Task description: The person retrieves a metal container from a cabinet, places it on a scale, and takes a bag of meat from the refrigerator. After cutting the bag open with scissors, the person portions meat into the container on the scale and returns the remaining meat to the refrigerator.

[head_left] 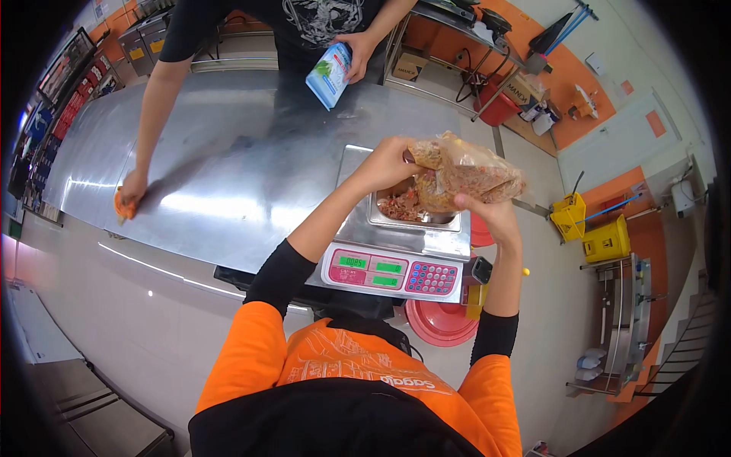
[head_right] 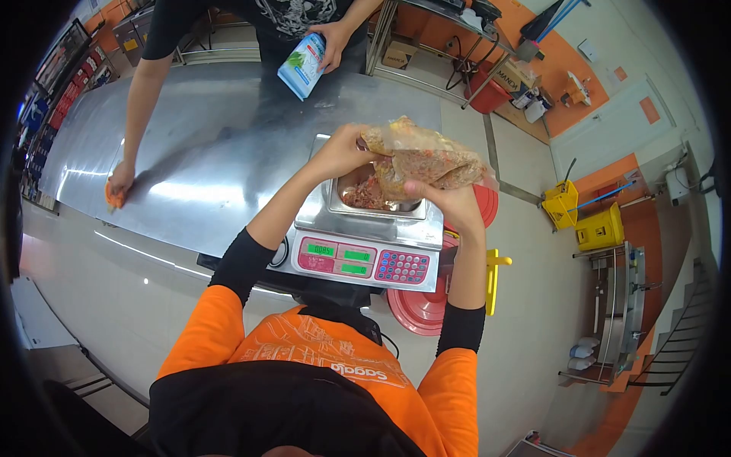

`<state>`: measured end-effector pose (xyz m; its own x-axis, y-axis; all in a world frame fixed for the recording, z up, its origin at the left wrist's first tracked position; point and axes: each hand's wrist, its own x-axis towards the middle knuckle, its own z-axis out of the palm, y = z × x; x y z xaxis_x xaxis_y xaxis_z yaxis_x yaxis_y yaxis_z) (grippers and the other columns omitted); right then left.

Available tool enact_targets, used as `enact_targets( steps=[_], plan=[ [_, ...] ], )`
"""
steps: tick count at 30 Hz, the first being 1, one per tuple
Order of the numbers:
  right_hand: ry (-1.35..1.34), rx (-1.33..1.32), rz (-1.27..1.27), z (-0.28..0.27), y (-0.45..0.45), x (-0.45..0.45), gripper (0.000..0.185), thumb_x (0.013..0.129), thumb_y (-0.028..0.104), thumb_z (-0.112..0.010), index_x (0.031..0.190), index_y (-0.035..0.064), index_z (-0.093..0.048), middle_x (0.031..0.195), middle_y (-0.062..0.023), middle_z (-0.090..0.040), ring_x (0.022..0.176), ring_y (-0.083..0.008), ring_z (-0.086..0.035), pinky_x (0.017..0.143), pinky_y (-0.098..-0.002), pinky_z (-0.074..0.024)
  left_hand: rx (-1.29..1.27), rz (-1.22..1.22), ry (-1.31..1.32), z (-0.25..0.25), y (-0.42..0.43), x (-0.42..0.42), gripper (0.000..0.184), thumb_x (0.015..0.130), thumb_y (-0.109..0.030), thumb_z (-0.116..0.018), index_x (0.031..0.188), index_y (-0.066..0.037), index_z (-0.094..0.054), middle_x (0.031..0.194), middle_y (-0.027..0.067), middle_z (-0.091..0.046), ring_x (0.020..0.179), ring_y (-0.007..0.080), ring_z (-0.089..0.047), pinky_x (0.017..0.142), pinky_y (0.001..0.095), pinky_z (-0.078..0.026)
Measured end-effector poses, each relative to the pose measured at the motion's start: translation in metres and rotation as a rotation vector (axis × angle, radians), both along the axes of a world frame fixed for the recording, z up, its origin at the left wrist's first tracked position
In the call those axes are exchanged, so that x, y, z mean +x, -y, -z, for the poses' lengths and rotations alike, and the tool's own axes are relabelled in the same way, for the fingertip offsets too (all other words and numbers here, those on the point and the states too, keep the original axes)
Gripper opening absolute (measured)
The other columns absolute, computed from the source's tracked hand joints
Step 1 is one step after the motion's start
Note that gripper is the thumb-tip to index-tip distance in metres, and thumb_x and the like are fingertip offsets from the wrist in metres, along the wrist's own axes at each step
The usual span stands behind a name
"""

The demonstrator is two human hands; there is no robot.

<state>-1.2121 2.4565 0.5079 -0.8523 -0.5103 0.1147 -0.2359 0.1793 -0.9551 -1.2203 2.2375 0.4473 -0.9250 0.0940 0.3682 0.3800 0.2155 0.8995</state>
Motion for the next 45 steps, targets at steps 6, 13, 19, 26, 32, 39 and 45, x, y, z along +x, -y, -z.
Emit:
enact_targets(
  steps=[6, 13, 19, 26, 32, 39, 45],
  plan=[
    [0.061, -0.438, 0.282, 0.019, 0.008, -0.008, 0.041, 0.078, 0.01, -0.069, 0.114, 0.0012, -0.052, 0.108, -0.0057, -0.058, 0.1, -0.0157, -0.054, 0.086, -0.0279, -0.0429, 0.008, 0.034, -0.045, -0.007, 0.003, 0.0, 0.032, 0.067, -0.014, -0.074, 0.095, -0.001, -0.065, 0.08, 0.0069, -0.067, 0.068, 0.0123, -0.057, 0.066, 0.0267, -0.046],
    [0.252, -0.893, 0.327, 0.051, 0.003, -0.016, 0.041, 0.087, 0.019, -0.059, 0.124, 0.0076, -0.046, 0.122, -0.0073, -0.051, 0.112, -0.0201, -0.049, 0.095, -0.0361, -0.0394, 0.055, -0.039, 0.04, 0.018, 0.008, -0.005, 0.027, 0.068, -0.029, -0.075, 0.074, -0.005, -0.064, 0.063, 0.001, -0.058, 0.061, 0.0126, -0.054, 0.062, 0.0259, -0.043],
    [0.334, -0.998, 0.289, 0.058, 0.001, -0.015, 0.043, 0.088, 0.025, -0.056, 0.125, 0.0065, -0.044, 0.126, -0.008, -0.049, 0.117, -0.0213, -0.045, 0.099, -0.038, -0.0348, -0.01, 0.059, 0.014, 0.014, 0.012, -0.001, 0.015, 0.074, -0.018, -0.068, 0.077, -0.004, -0.067, 0.077, 0.0052, -0.066, 0.077, 0.0132, -0.059, 0.074, 0.0271, -0.043],
    [0.363, -0.993, 0.306, 0.048, -0.002, -0.01, 0.044, 0.088, 0.028, -0.056, 0.124, 0.0052, -0.044, 0.126, -0.0084, -0.049, 0.117, -0.0222, -0.045, 0.1, -0.0395, -0.0343, 0.017, 0.057, -0.045, 0.005, 0.009, 0.008, 0.015, 0.076, -0.017, -0.066, 0.081, -0.003, -0.068, 0.078, 0.0073, -0.066, 0.074, 0.0146, -0.06, 0.075, 0.0291, -0.044],
    [0.385, -1.025, 0.271, 0.05, -0.005, -0.013, 0.045, 0.088, 0.027, -0.056, 0.125, 0.0057, -0.044, 0.127, -0.0084, -0.048, 0.119, -0.0228, -0.044, 0.101, -0.0405, -0.0331, -0.038, 0.108, -0.066, 0.014, 0.012, 0.007, 0.025, 0.076, -0.021, -0.066, 0.095, -0.005, -0.064, 0.088, 0.0058, -0.064, 0.083, 0.0148, -0.058, 0.079, 0.0299, -0.043],
    [0.371, -1.027, 0.251, 0.043, 0.0, -0.009, 0.045, 0.088, 0.027, -0.056, 0.126, 0.0063, -0.043, 0.127, -0.0084, -0.048, 0.118, -0.0232, -0.044, 0.101, -0.0411, -0.0333, -0.093, 0.094, -0.045, 0.02, 0.006, 0.002, 0.049, 0.067, -0.029, -0.076, 0.104, -0.002, -0.058, 0.095, 0.0104, -0.062, 0.091, 0.0219, -0.058, 0.084, 0.032, -0.043],
    [0.356, -1.004, 0.205, 0.04, 0.017, -0.005, 0.044, 0.088, 0.026, -0.056, 0.125, 0.0065, -0.043, 0.126, -0.0079, -0.048, 0.117, -0.0233, -0.044, 0.1, -0.04, -0.034, -0.002, 0.186, 0.253, 0.007, -0.013, 0.008, 0.071, 0.065, -0.026, -0.079, 0.121, 0.003, -0.047, 0.117, 0.0138, -0.056, 0.108, 0.0195, -0.052, 0.094, 0.0302, -0.038]
  ],
)
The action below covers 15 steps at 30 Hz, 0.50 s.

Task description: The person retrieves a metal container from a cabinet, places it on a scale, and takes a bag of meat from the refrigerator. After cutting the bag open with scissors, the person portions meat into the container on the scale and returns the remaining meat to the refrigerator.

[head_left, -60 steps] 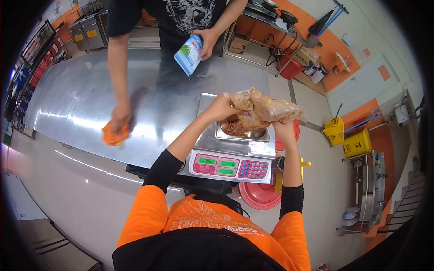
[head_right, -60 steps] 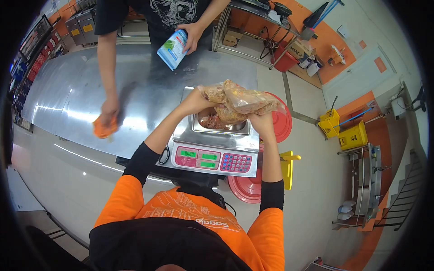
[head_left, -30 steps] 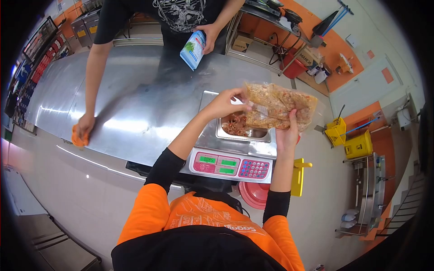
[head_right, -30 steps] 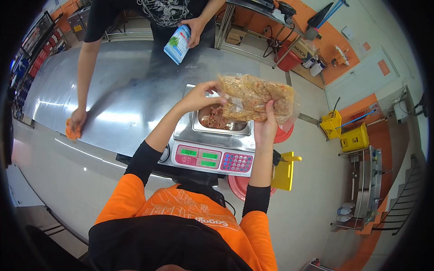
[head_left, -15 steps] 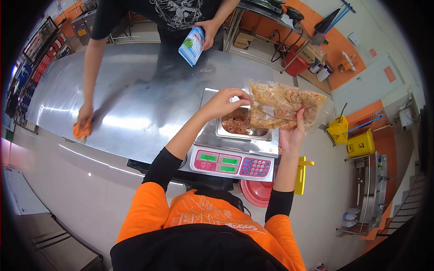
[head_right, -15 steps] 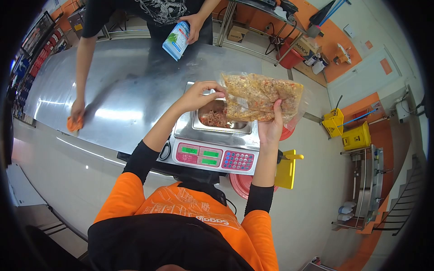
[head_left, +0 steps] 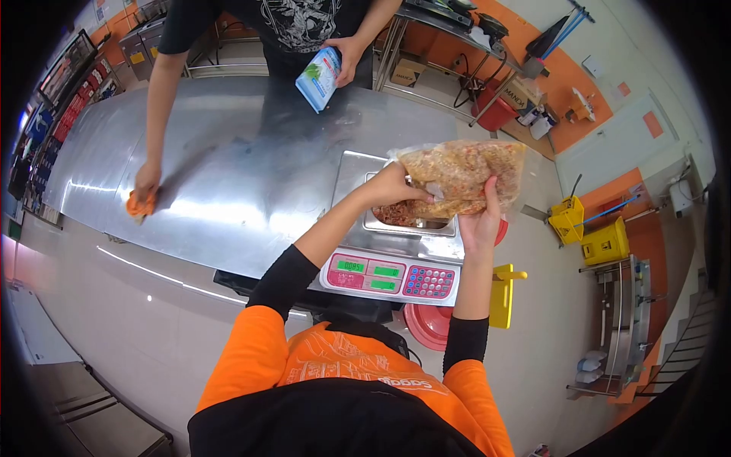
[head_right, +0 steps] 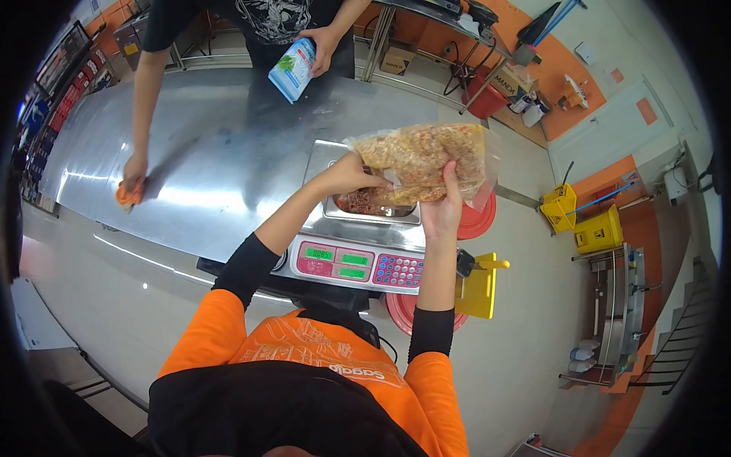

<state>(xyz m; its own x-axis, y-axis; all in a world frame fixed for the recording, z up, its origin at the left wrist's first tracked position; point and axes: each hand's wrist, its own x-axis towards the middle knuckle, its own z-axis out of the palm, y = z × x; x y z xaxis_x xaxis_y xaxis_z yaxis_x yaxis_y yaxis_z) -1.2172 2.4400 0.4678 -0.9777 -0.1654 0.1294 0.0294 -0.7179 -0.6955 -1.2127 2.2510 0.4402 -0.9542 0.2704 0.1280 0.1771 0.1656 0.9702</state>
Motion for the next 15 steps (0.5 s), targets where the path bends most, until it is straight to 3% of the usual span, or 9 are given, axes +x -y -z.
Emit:
enact_targets(
  steps=[3, 9, 13, 15],
  plan=[
    [-0.026, 0.077, 0.05, 0.007, 0.0, -0.008, 0.045, 0.086, 0.019, -0.06, 0.125, 0.0051, -0.043, 0.123, -0.0066, -0.049, 0.114, -0.02, -0.047, 0.097, -0.0364, -0.0377, 0.185, -0.003, -0.011, 0.005, -0.009, 0.007, 0.065, 0.066, -0.011, -0.077, 0.122, 0.001, -0.046, 0.118, 0.0106, -0.056, 0.109, 0.0176, -0.052, 0.094, 0.0299, -0.038],
    [-0.053, 0.361, 0.031, 0.016, -0.008, -0.008, 0.048, 0.081, 0.013, -0.066, 0.123, 0.002, -0.045, 0.12, -0.0068, -0.051, 0.11, -0.0175, -0.048, 0.094, -0.0308, -0.0387, 0.155, -0.05, -0.105, 0.018, -0.014, 0.002, 0.052, 0.069, -0.005, -0.07, 0.117, -0.001, -0.051, 0.111, 0.0093, -0.059, 0.107, 0.0178, -0.053, 0.091, 0.03, -0.041],
    [-0.091, 0.623, -0.002, 0.02, -0.011, -0.01, 0.05, 0.08, 0.013, -0.068, 0.122, 0.0002, -0.045, 0.12, -0.0074, -0.051, 0.109, -0.0169, -0.049, 0.093, -0.0295, -0.039, 0.0, -0.177, -0.188, 0.016, -0.013, 0.002, 0.047, 0.072, -0.005, -0.065, 0.117, -0.001, -0.052, 0.109, 0.0105, -0.06, 0.104, 0.0188, -0.056, 0.088, 0.0305, -0.043],
    [-0.133, 0.601, 0.025, 0.012, -0.008, -0.008, 0.048, 0.08, 0.012, -0.067, 0.122, 0.0003, -0.046, 0.12, -0.0071, -0.051, 0.108, -0.0169, -0.05, 0.092, -0.0298, -0.0396, -0.022, -0.182, -0.222, 0.02, -0.01, -0.004, 0.047, 0.071, -0.007, -0.065, 0.116, 0.0, -0.052, 0.109, 0.0111, -0.06, 0.102, 0.0193, -0.057, 0.087, 0.0306, -0.044]
  ],
)
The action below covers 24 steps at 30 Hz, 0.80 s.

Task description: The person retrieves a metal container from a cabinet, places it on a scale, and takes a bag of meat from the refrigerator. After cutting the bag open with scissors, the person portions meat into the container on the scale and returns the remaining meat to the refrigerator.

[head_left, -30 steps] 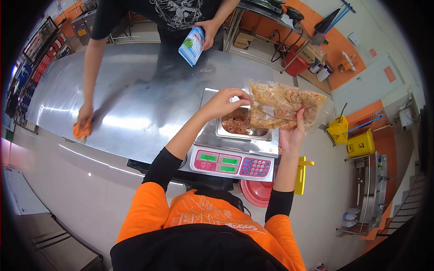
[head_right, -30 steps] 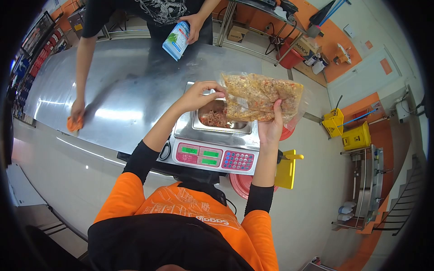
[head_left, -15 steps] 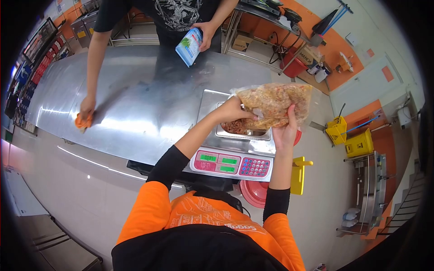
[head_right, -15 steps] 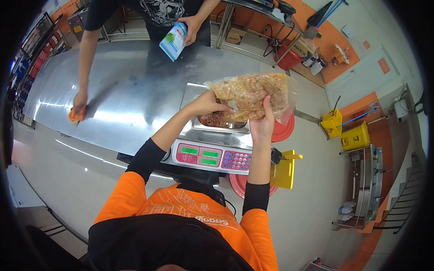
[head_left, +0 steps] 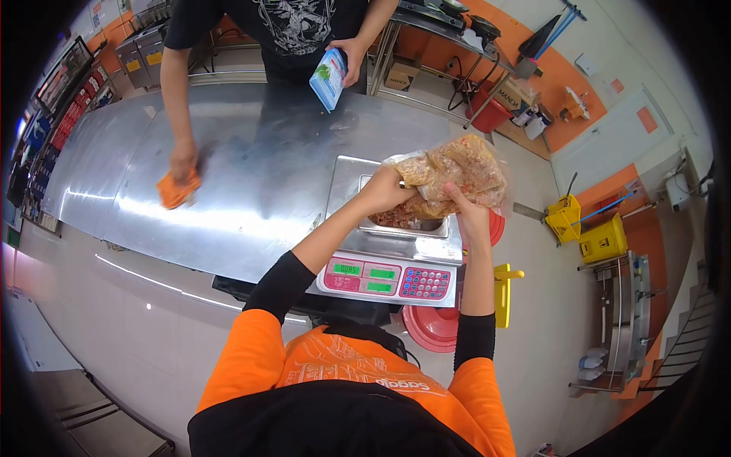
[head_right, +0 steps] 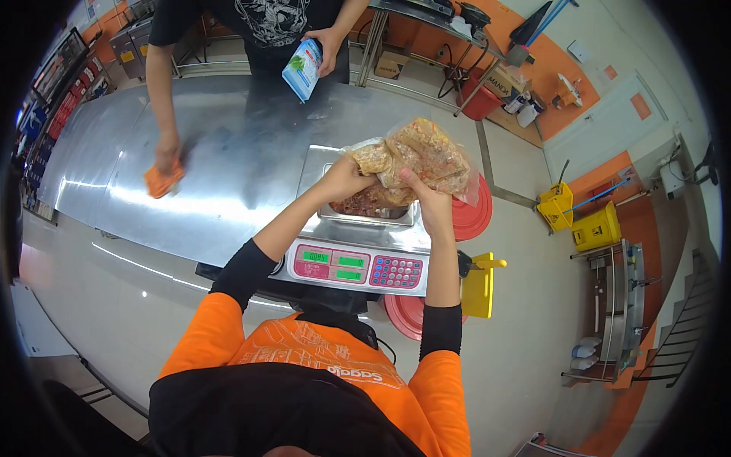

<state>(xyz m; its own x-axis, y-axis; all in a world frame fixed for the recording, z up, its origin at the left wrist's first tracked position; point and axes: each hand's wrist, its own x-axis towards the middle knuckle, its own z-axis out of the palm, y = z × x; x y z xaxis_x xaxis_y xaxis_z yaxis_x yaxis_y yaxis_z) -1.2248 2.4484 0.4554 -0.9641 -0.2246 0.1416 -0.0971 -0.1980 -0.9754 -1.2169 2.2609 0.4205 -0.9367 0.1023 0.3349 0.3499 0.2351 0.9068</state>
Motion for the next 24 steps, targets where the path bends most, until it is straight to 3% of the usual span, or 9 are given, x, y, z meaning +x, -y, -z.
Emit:
enact_targets(
  steps=[4, 9, 10, 16, 22, 24],
  plan=[
    [0.067, -0.292, 0.065, -0.011, 0.005, 0.001, 0.046, 0.082, 0.011, -0.065, 0.123, 0.002, -0.045, 0.121, -0.0068, -0.051, 0.109, -0.0173, -0.05, 0.093, -0.0311, -0.0403, -0.099, 0.088, -0.003, 0.0, 0.007, -0.004, 0.047, 0.072, -0.017, -0.07, 0.114, -0.001, -0.055, 0.111, 0.0119, -0.06, 0.102, 0.0207, -0.057, 0.088, 0.0317, -0.042],
    [0.067, -0.465, 0.068, -0.015, 0.003, 0.0, 0.046, 0.086, 0.021, -0.059, 0.126, 0.0044, -0.042, 0.125, -0.0072, -0.048, 0.115, -0.0211, -0.046, 0.098, -0.0378, -0.0362, -0.152, 0.199, 0.014, -0.025, 0.024, -0.006, 0.046, 0.074, -0.031, -0.071, 0.107, -0.001, -0.06, 0.105, 0.0145, -0.063, 0.099, 0.0227, -0.059, 0.088, 0.0331, -0.041],
    [0.069, -0.485, 0.058, -0.014, 0.004, 0.0, 0.046, 0.087, 0.022, -0.059, 0.126, 0.0047, -0.042, 0.126, -0.0071, -0.048, 0.116, -0.0214, -0.046, 0.098, -0.0383, -0.0357, -0.128, 0.166, -0.056, -0.021, 0.024, -0.008, 0.048, 0.07, -0.039, -0.071, 0.098, 0.0, -0.064, 0.093, 0.0199, -0.064, 0.09, 0.0311, -0.061, 0.081, 0.0357, -0.044],
    [0.122, -0.546, 0.019, -0.011, 0.004, -0.001, 0.045, 0.089, 0.027, -0.055, 0.127, 0.0054, -0.042, 0.128, -0.0075, -0.047, 0.118, -0.0223, -0.044, 0.1, -0.04, -0.0333, -0.175, 0.09, -0.057, -0.028, 0.023, -0.009, 0.044, 0.07, -0.036, -0.071, 0.093, 0.0, -0.066, 0.089, 0.0204, -0.064, 0.086, 0.0324, -0.061, 0.08, 0.0365, -0.045],
    [0.128, -0.568, 0.024, -0.008, 0.005, -0.003, 0.045, 0.089, 0.028, -0.055, 0.126, 0.0052, -0.042, 0.127, -0.008, -0.047, 0.118, -0.0225, -0.044, 0.1, -0.0399, -0.0335, -0.191, 0.119, -0.017, -0.032, 0.024, -0.01, 0.048, 0.071, -0.037, -0.071, 0.098, 0.002, -0.064, 0.097, 0.0182, -0.064, 0.094, 0.0275, -0.061, 0.085, 0.0345, -0.042],
    [0.133, -0.573, 0.034, -0.009, 0.005, -0.003, 0.045, 0.089, 0.028, -0.055, 0.126, 0.005, -0.042, 0.127, -0.0083, -0.048, 0.118, -0.0227, -0.044, 0.1, -0.04, -0.0336, -0.159, 0.095, -0.06, -0.028, 0.023, -0.012, 0.045, 0.07, -0.037, -0.071, 0.093, 0.001, -0.065, 0.091, 0.0198, -0.064, 0.088, 0.0309, -0.061, 0.08, 0.0358, -0.044]
  ],
)
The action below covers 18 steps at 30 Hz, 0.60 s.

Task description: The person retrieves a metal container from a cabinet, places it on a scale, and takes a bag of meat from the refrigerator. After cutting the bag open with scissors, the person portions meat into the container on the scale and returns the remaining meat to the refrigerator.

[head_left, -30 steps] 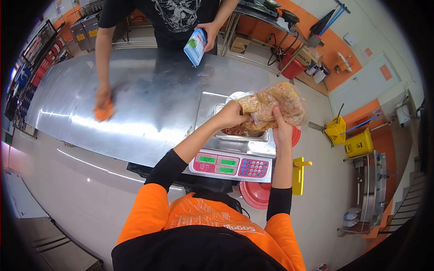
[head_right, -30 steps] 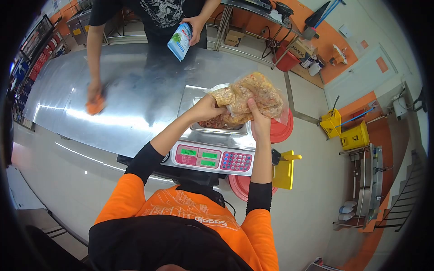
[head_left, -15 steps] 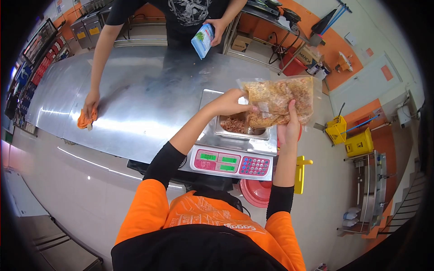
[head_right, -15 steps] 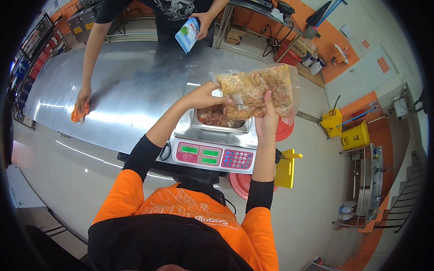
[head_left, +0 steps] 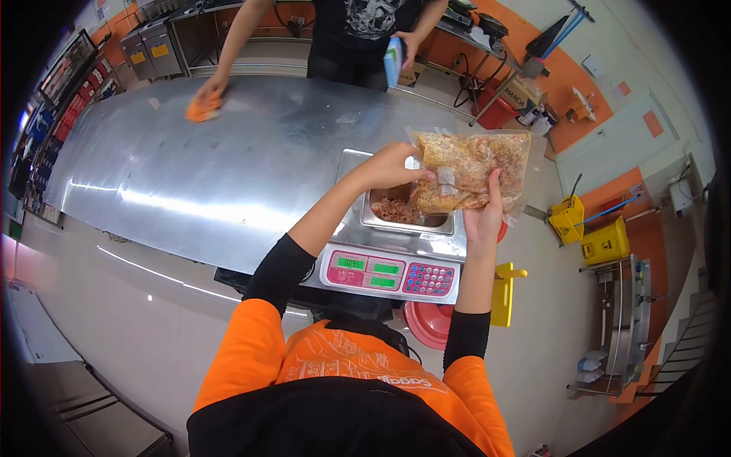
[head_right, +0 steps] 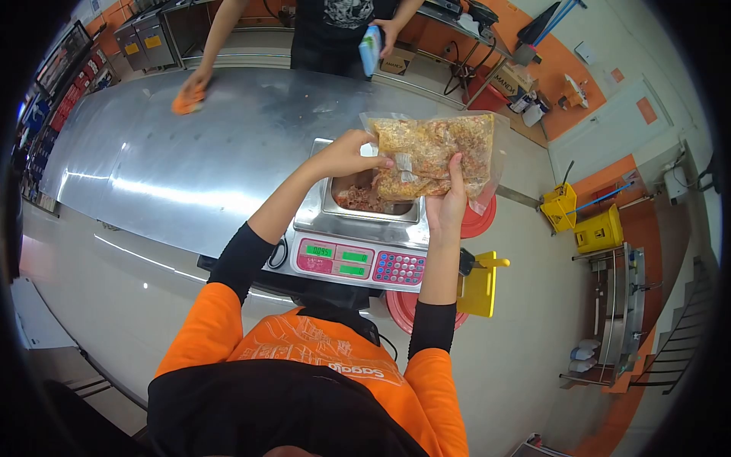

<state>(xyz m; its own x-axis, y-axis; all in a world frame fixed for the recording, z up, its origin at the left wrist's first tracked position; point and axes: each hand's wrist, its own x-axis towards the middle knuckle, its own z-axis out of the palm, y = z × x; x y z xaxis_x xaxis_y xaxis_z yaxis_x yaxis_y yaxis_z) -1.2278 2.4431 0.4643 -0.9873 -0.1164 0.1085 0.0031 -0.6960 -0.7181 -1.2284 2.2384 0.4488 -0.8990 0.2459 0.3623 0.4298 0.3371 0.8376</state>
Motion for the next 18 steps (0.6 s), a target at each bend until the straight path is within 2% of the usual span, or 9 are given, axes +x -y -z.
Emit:
enact_targets(
  steps=[4, 7, 10, 13, 14, 18],
  plan=[
    [0.012, -0.028, -0.007, 0.0, 0.0, -0.001, 0.045, 0.089, 0.028, -0.055, 0.126, 0.0049, -0.043, 0.126, -0.0088, -0.048, 0.118, -0.0231, -0.044, 0.1, -0.0406, -0.0337, -0.007, -0.041, -0.036, 0.005, 0.0, -0.004, 0.043, 0.069, -0.037, -0.071, 0.088, 0.001, -0.066, 0.086, 0.0199, -0.064, 0.085, 0.0324, -0.061, 0.078, 0.0361, -0.045],
    [0.012, -0.044, -0.006, -0.002, -0.001, 0.0, 0.046, 0.088, 0.028, -0.055, 0.125, 0.0048, -0.043, 0.126, -0.009, -0.048, 0.118, -0.0235, -0.044, 0.1, -0.0409, -0.0339, 0.006, -0.014, -0.014, 0.009, 0.004, -0.007, 0.051, 0.067, -0.043, -0.073, 0.089, 0.002, -0.064, 0.088, 0.0207, -0.063, 0.085, 0.0308, -0.061, 0.078, 0.0353, -0.045],
    [0.019, -0.089, -0.016, 0.0, 0.001, -0.001, 0.046, 0.089, 0.029, -0.055, 0.125, 0.0048, -0.043, 0.126, -0.009, -0.048, 0.117, -0.0238, -0.045, 0.1, -0.041, -0.0344, -0.023, -0.017, 0.097, 0.007, 0.003, 0.0, 0.064, 0.063, -0.048, -0.075, 0.098, 0.004, -0.06, 0.095, 0.0201, -0.063, 0.091, 0.0286, -0.06, 0.083, 0.0338, -0.044],
    [0.039, -0.128, -0.039, 0.003, 0.004, -0.001, 0.045, 0.088, 0.03, -0.056, 0.123, 0.0042, -0.044, 0.123, -0.0083, -0.05, 0.114, -0.0229, -0.047, 0.098, -0.0407, -0.036, 0.066, 0.099, 0.192, 0.013, -0.016, 0.008, 0.073, 0.063, -0.042, -0.078, 0.116, 0.001, -0.052, 0.111, 0.0153, -0.059, 0.103, 0.0235, -0.055, 0.09, 0.0326, -0.041],
    [0.049, -0.136, -0.049, 0.003, 0.005, -0.001, 0.045, 0.088, 0.031, -0.056, 0.122, 0.0039, -0.044, 0.122, -0.008, -0.05, 0.113, -0.0225, -0.048, 0.097, -0.0405, -0.0366, 0.109, 0.165, 0.278, 0.01, -0.021, 0.005, 0.078, 0.059, -0.035, -0.082, 0.12, 0.001, -0.048, 0.112, 0.0131, -0.059, 0.105, 0.022, -0.054, 0.092, 0.031, -0.041],
    [0.058, -0.109, -0.07, 0.002, 0.009, 0.002, 0.044, 0.089, 0.03, -0.054, 0.124, 0.0051, -0.043, 0.123, -0.0084, -0.049, 0.114, -0.0237, -0.046, 0.098, -0.0409, -0.0363, 0.087, 0.076, 0.417, 0.014, -0.025, 0.003, 0.078, 0.053, -0.029, -0.085, 0.117, 0.001, -0.052, 0.113, 0.0125, -0.059, 0.103, 0.0201, -0.055, 0.09, 0.0294, -0.042]
  ],
)
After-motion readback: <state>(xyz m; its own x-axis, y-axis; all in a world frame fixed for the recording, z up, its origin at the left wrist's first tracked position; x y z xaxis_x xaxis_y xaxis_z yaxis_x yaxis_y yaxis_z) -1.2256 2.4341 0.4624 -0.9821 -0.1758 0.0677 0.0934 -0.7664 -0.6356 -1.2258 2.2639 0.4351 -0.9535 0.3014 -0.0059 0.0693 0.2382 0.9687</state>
